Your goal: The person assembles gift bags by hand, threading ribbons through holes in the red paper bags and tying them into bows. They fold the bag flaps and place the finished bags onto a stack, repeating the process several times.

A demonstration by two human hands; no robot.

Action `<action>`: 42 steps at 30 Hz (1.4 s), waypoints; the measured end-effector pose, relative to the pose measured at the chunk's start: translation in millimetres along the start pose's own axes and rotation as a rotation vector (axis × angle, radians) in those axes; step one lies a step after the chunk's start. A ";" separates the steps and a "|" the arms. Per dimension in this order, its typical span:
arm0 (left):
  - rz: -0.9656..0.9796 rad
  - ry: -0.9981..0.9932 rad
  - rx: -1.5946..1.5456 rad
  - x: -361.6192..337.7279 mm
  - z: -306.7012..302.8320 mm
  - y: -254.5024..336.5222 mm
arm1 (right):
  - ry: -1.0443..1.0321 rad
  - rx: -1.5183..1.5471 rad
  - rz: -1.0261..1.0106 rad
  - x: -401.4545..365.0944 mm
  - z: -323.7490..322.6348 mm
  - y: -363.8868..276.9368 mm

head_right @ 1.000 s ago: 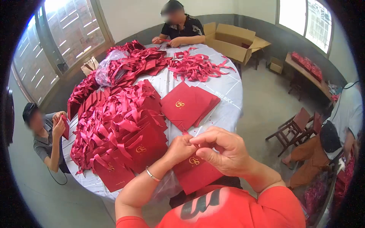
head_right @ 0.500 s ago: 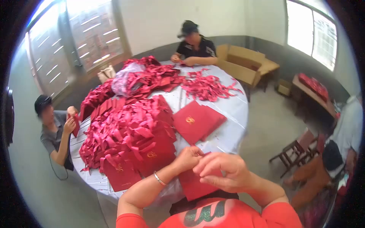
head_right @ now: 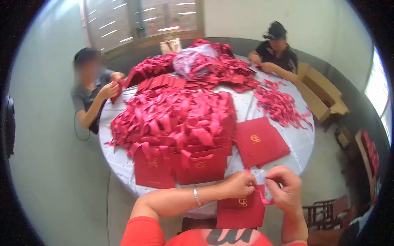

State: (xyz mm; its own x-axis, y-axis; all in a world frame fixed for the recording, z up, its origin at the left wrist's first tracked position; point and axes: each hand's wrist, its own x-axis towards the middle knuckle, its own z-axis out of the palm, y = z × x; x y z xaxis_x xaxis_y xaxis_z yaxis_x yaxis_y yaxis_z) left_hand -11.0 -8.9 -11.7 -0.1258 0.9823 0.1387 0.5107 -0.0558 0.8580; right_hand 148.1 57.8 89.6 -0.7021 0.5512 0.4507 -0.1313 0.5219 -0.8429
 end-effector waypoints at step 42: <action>0.247 0.066 0.511 -12.6 -60.3 70.7 | -0.161 -0.331 -0.166 -0.7 -31.9 51.9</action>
State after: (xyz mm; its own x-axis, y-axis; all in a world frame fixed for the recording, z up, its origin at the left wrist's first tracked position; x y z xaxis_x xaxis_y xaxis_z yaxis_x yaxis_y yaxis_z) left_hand -24.6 -36.0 77.0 0.0045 0.9369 0.3495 0.8762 -0.1721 0.4502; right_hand 164.1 105.3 55.0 -0.7947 0.3464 0.4985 -0.0384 0.7909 -0.6107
